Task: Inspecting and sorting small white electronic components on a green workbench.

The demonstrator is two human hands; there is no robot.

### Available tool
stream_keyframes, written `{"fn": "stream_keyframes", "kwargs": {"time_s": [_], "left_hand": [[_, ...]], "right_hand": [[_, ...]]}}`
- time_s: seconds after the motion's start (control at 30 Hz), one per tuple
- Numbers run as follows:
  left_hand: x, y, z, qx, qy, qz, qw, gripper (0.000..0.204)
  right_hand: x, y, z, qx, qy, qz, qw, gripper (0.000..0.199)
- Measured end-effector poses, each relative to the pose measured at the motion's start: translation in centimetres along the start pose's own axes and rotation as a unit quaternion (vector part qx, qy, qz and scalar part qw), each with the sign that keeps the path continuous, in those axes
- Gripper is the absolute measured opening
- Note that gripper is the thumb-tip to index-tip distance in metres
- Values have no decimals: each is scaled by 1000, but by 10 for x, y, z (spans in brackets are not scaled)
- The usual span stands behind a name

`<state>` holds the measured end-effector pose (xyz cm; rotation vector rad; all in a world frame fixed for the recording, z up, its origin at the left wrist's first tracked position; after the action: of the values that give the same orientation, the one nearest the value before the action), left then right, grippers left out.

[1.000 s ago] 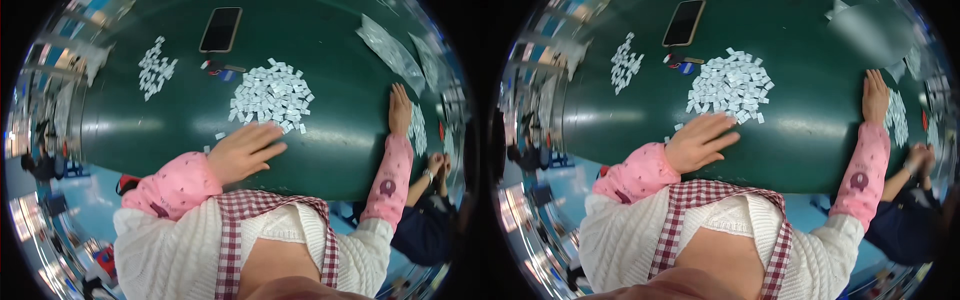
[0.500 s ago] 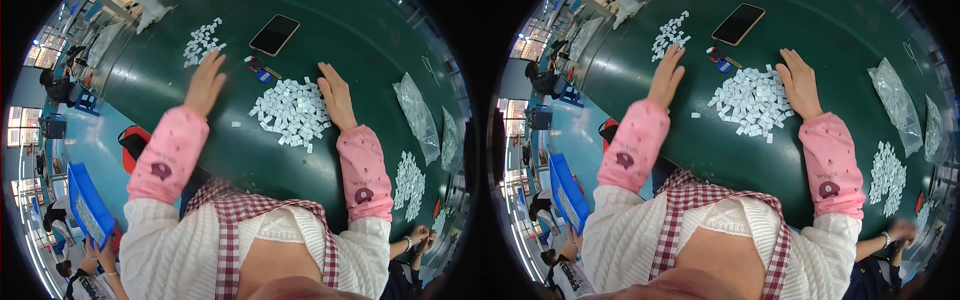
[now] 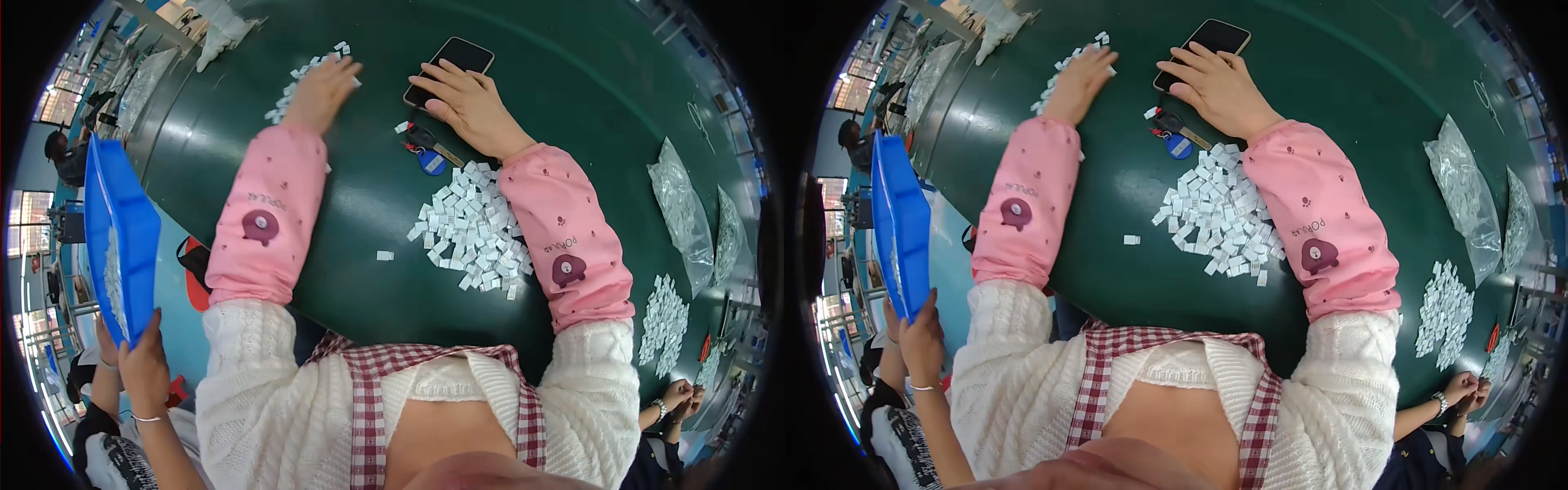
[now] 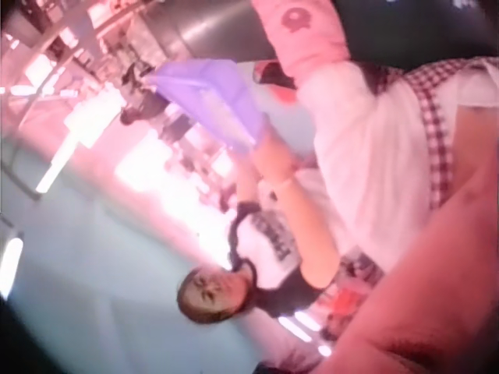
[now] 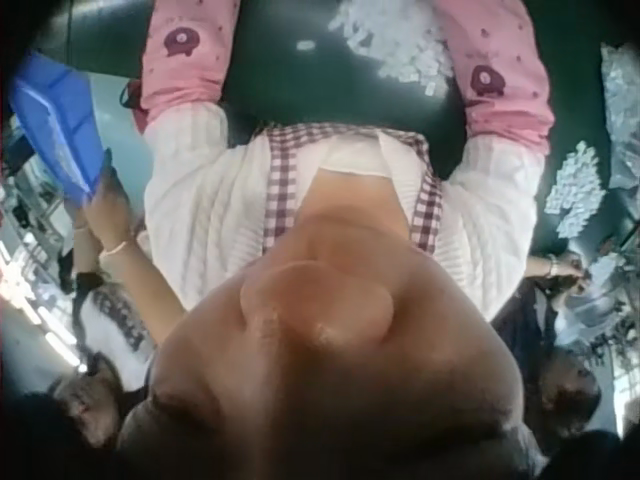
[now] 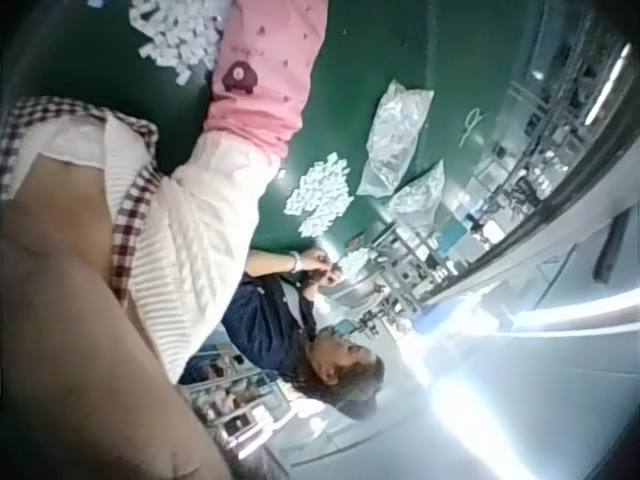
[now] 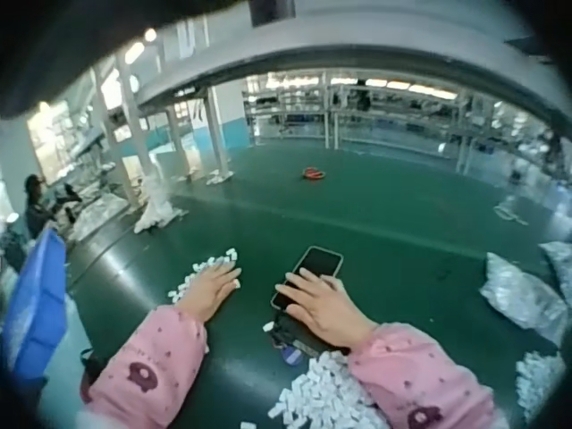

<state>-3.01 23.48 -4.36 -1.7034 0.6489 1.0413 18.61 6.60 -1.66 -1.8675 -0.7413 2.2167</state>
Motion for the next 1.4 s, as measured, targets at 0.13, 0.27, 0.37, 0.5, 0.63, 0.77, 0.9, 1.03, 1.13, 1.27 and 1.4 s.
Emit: {"fn": "stream_keyframes", "kwargs": {"time_s": [0.13, 0.27, 0.37, 0.5, 0.63, 0.77, 0.9, 1.03, 1.13, 1.27, 1.4], "left_hand": [[-22, 3, 38, -45, -83, -52, 994, 29], [-5, -3, -59, -127, 219, -56, 966, 22], [-10, 0, -103, -138, 199, -25, 970, 20], [-12, -2, -82, -156, 107, -28, 982, 17], [-14, -17, -52, -116, 23, -55, 991, 15], [-6, -37, -42, 72, -47, -112, 990, 17], [12, -36, 7, 80, -222, -43, 971, 26], [2, -28, 78, -61, -47, 5, 997, 36], [14, -48, 95, -105, 90, 4, 990, 38], [-36, 8, 146, -154, 64, -44, 985, 41], [14, -65, 25, 118, -393, 144, 901, 43]], "right_hand": [[10, -5, -1, -16, 42, 29, 999, 41], [9, -1, -18, 2, 82, 47, 996, 43], [9, -6, -23, 1, 115, 58, 992, 43], [8, -2, -32, 27, 127, 71, 989, 42], [4, -8, -43, 56, 116, 85, 988, 44], [3, -8, -43, 77, 106, 116, 985, 48], [7, -4, -8, 75, 172, 44, 981, 59], [5, -8, -35, 92, 196, 56, 975, 65], [3, 6, -78, 141, 244, 53, 958, 57], [7, -14, -76, 139, 251, 34, 957, 53], [-11, 34, -120, 194, 268, 22, 943, 49]]}}
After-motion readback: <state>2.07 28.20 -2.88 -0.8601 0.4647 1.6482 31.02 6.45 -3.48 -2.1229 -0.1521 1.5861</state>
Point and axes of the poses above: each hand's wrist, its own y-axis away from the middle knuckle, its own x-axis out of the palm, z = x × y, the point moved 4 cm from there along -y, towards the middle knuckle, and after that the axes turned 7 degrees about y, right-handed, at the moved point
